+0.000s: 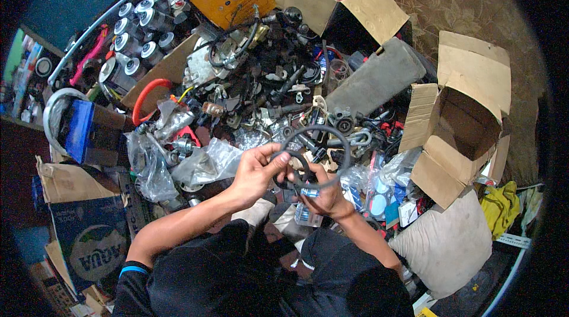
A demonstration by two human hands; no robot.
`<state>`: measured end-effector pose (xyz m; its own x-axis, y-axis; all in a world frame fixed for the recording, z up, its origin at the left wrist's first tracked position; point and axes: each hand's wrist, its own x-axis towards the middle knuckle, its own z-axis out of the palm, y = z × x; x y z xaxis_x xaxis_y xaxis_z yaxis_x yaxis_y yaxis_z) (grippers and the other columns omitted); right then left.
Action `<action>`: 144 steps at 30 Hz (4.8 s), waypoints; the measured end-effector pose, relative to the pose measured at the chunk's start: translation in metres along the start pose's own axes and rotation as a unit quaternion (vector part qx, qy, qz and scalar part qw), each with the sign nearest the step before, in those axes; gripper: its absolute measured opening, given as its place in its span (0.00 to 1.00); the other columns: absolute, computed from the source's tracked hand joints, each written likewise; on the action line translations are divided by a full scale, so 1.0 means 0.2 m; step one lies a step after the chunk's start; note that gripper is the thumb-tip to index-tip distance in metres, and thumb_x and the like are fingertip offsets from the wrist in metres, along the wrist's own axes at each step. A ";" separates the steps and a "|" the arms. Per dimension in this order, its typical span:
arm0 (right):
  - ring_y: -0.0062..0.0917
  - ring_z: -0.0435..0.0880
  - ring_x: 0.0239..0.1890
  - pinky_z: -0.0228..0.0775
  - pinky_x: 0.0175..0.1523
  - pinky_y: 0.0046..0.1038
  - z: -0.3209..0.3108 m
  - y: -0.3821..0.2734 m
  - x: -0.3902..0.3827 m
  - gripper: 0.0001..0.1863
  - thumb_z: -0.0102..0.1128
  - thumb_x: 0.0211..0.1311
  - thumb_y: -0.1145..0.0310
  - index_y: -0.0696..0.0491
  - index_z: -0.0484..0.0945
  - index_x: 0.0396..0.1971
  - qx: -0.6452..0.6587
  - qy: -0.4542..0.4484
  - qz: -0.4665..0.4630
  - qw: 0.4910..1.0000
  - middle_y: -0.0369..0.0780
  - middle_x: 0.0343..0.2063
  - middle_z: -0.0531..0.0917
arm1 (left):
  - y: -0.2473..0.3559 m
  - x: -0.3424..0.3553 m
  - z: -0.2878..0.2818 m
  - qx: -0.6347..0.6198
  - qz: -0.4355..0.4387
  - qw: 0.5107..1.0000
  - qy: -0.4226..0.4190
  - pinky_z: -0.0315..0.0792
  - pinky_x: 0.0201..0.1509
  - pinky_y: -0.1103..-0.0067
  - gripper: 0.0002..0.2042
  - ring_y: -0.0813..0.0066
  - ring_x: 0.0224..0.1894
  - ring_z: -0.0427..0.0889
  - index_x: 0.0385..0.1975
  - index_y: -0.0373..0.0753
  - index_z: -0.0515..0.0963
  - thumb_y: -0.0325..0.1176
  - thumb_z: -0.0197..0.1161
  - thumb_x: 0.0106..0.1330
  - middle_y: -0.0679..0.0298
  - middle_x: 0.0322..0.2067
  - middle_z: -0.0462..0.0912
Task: The person sits cross-legged on the floor and handles various small electronic components and wires. They strip the ends of wires, twist them together, and connect them to small black plastic connectors. The person repeatedly picks up, inspects, and manipulates these items in a cluttered workspace.
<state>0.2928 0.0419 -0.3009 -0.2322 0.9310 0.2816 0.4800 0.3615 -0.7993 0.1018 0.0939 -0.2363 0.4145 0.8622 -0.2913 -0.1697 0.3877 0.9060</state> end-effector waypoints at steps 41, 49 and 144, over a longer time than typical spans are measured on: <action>0.42 0.57 0.61 0.62 0.61 0.48 -0.56 -0.16 0.02 0.07 0.69 0.52 0.69 0.37 0.84 0.27 -0.489 0.351 -0.279 0.748 0.47 0.52 0.64 | 0.16 -0.03 -0.11 -0.121 -0.095 0.976 0.156 0.59 0.11 0.86 0.11 0.88 0.10 0.61 0.25 0.39 0.72 0.37 0.66 0.61 0.75 0.13 0.66; 0.33 0.81 0.23 0.77 0.29 0.30 -0.25 -0.33 0.04 0.18 0.36 0.43 0.84 0.64 0.75 0.33 0.424 0.150 0.080 0.889 0.53 0.28 0.79 | 0.13 0.00 -0.06 -0.099 -0.112 0.975 0.162 0.59 0.11 0.86 0.10 0.88 0.11 0.64 0.26 0.37 0.75 0.36 0.67 0.61 0.72 0.15 0.72; 0.51 0.81 0.25 0.74 0.31 0.47 -0.63 -1.46 0.56 0.21 0.47 0.66 0.57 0.60 0.75 0.23 -0.322 0.100 -0.067 0.939 0.55 0.18 0.79 | 1.45 -0.04 0.29 0.190 0.345 0.884 0.252 0.68 0.24 0.79 0.13 0.82 0.18 0.72 0.19 0.32 0.82 0.39 0.69 0.49 0.66 0.18 0.80</action>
<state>0.2336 0.0468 0.0316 -0.1938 0.8424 0.5028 0.8850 0.3713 -0.2809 0.1004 0.1799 0.0459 -0.1371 0.9233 0.3589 0.1256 -0.3431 0.9308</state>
